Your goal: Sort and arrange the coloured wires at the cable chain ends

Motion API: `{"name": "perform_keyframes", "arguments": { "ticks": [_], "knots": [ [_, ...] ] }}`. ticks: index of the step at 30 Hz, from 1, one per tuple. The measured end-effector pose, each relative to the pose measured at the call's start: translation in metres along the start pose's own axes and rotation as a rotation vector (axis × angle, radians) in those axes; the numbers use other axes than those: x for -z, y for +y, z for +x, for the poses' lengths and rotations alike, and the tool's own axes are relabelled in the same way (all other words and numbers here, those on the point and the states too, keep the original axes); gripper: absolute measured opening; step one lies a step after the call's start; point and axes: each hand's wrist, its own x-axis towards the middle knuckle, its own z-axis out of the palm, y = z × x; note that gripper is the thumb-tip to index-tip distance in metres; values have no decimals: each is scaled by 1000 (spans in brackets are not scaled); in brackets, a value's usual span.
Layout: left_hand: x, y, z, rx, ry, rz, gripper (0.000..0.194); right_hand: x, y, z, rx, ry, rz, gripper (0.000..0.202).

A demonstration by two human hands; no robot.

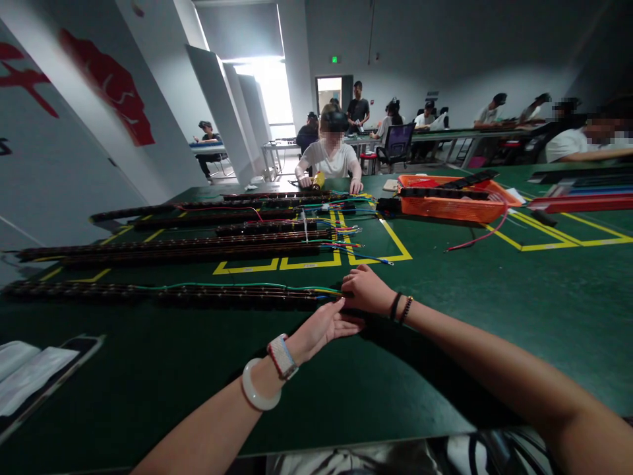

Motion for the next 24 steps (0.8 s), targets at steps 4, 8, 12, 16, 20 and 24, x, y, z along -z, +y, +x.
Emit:
{"name": "perform_keyframes", "arguments": {
  "ticks": [4,8,12,16,20,24],
  "knots": [
    [0,-5,9,-102,18,-223,21,3,-19,-10,25,49,-203,27],
    [-4,-11,19,-184,122,-283,14,-4,-30,-15,83,75,-355,20],
    [-9,-14,25,-191,179,-297,15,-11,-36,-20,97,77,-416,21],
    [-10,-16,27,-202,199,-323,15,-14,-38,-31,72,95,-386,28],
    [-11,-15,28,-225,184,-320,14,-6,-37,-49,66,147,-305,35],
    [-13,-11,25,-200,129,-300,16,12,-30,-73,57,248,-200,28]
  ]
}}
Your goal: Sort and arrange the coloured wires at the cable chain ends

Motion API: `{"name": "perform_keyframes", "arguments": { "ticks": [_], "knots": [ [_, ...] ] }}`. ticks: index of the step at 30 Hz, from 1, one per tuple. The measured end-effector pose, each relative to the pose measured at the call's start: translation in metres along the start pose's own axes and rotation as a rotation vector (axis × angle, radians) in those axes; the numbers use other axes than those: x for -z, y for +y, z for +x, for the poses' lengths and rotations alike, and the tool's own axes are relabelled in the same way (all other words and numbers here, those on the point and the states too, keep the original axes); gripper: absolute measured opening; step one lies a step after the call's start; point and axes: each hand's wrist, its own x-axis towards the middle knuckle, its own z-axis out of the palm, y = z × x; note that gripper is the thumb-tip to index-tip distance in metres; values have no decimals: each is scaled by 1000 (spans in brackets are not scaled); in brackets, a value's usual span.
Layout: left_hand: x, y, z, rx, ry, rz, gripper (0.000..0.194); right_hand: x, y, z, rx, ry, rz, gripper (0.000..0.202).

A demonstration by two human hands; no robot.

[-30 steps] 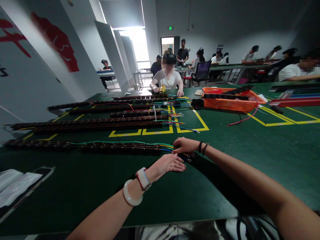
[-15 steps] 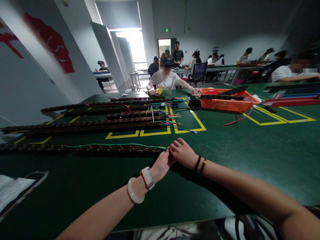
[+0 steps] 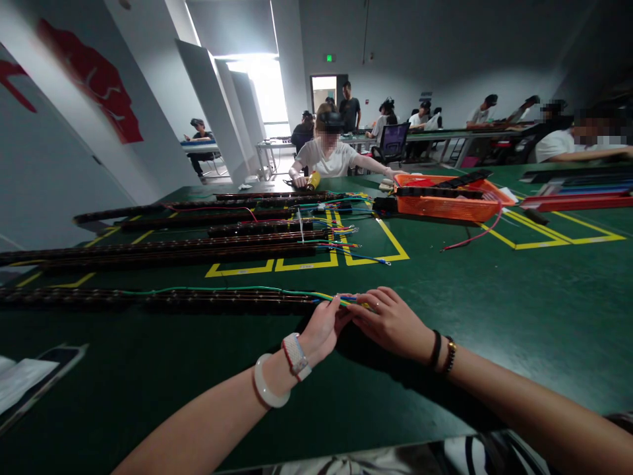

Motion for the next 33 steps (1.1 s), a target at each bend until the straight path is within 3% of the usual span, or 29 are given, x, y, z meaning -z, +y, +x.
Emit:
{"name": "perform_keyframes", "arguments": {
  "ticks": [4,10,19,25,30,33],
  "knots": [
    [0,4,-3,24,-22,-25,15,14,6,-21,-94,60,-74,20],
    [1,4,-5,21,-31,-61,14,9,0,-39,-181,34,-158,31],
    [6,4,-3,26,-91,-66,18,3,-14,-29,-215,-17,-125,27],
    [8,-1,0,-6,-83,-58,16,23,-25,-16,-120,37,-98,22],
    [4,4,-1,-3,-93,-62,24,47,-2,11,-159,95,-230,25],
    [4,10,-1,-8,-51,-2,20,44,25,27,-256,94,-286,33]
  ]
}}
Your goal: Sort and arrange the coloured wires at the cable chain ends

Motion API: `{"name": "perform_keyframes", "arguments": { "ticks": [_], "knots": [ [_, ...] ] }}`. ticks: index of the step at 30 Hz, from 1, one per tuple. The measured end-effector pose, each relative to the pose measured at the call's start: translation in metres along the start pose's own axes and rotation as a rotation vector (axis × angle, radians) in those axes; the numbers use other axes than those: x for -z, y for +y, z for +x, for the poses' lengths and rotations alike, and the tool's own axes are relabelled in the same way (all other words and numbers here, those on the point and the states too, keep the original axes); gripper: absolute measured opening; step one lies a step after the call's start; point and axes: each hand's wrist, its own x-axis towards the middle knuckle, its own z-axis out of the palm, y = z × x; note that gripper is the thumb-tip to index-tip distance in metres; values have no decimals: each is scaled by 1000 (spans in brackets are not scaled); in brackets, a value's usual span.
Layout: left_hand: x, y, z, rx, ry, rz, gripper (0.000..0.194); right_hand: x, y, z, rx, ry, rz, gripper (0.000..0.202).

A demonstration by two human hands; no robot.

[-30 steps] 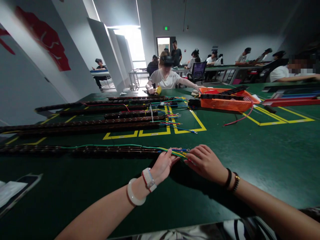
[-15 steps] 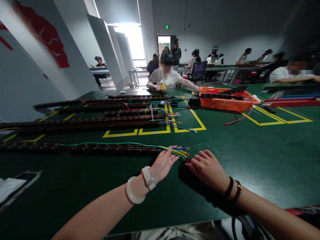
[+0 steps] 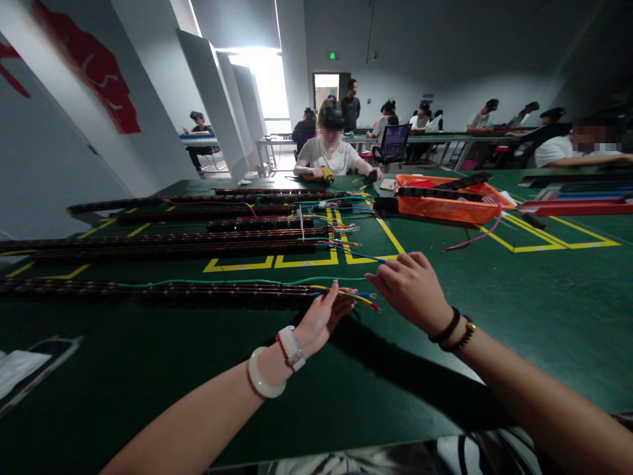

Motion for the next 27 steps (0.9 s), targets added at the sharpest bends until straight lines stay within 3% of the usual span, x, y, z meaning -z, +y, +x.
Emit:
{"name": "perform_keyframes", "arguments": {
  "ticks": [5,11,19,27],
  "knots": [
    [3,5,2,47,-57,23,18,-50,23,10,-124,-100,-5,36],
    [2,4,-2,55,-43,43,19,-101,28,-2,-59,-212,45,38],
    [4,4,-4,26,-105,74,19,-116,30,1,-143,-183,55,37],
    [9,1,-2,23,-127,73,20,-118,26,-3,-137,-274,160,33]
  ]
}}
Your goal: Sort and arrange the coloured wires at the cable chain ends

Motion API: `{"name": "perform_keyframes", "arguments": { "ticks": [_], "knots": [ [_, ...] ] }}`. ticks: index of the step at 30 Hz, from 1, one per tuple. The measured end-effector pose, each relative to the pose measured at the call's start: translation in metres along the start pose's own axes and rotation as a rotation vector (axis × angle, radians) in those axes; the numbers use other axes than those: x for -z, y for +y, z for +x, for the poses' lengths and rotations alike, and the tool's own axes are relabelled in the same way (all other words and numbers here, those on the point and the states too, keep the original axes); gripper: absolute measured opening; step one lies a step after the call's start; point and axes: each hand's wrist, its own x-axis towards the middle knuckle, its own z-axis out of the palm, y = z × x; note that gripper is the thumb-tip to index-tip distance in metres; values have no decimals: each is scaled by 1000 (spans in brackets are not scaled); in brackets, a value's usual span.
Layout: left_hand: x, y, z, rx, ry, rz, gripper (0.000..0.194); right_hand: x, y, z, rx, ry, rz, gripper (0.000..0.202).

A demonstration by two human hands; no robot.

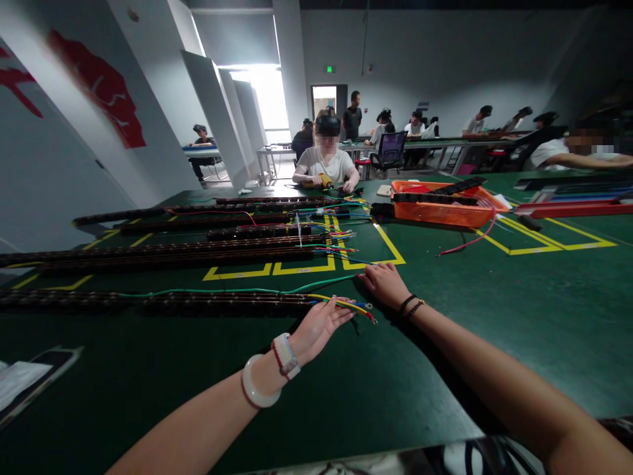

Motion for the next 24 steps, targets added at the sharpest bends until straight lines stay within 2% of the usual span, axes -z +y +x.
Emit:
{"name": "perform_keyframes", "arguments": {
  "ticks": [10,15,17,22,24],
  "knots": [
    [4,-1,2,0,-17,-6,21,6,-1,-11,5,20,74,35],
    [4,-1,1,2,-16,-9,22,21,2,-18,46,95,98,35],
    [5,-1,1,5,-18,-10,23,32,1,-20,146,117,143,35],
    [5,-2,2,2,-16,-4,22,56,-5,-26,656,13,176,46],
    [4,-2,3,-2,7,-5,19,58,-8,-26,730,3,146,51]
  ]
}}
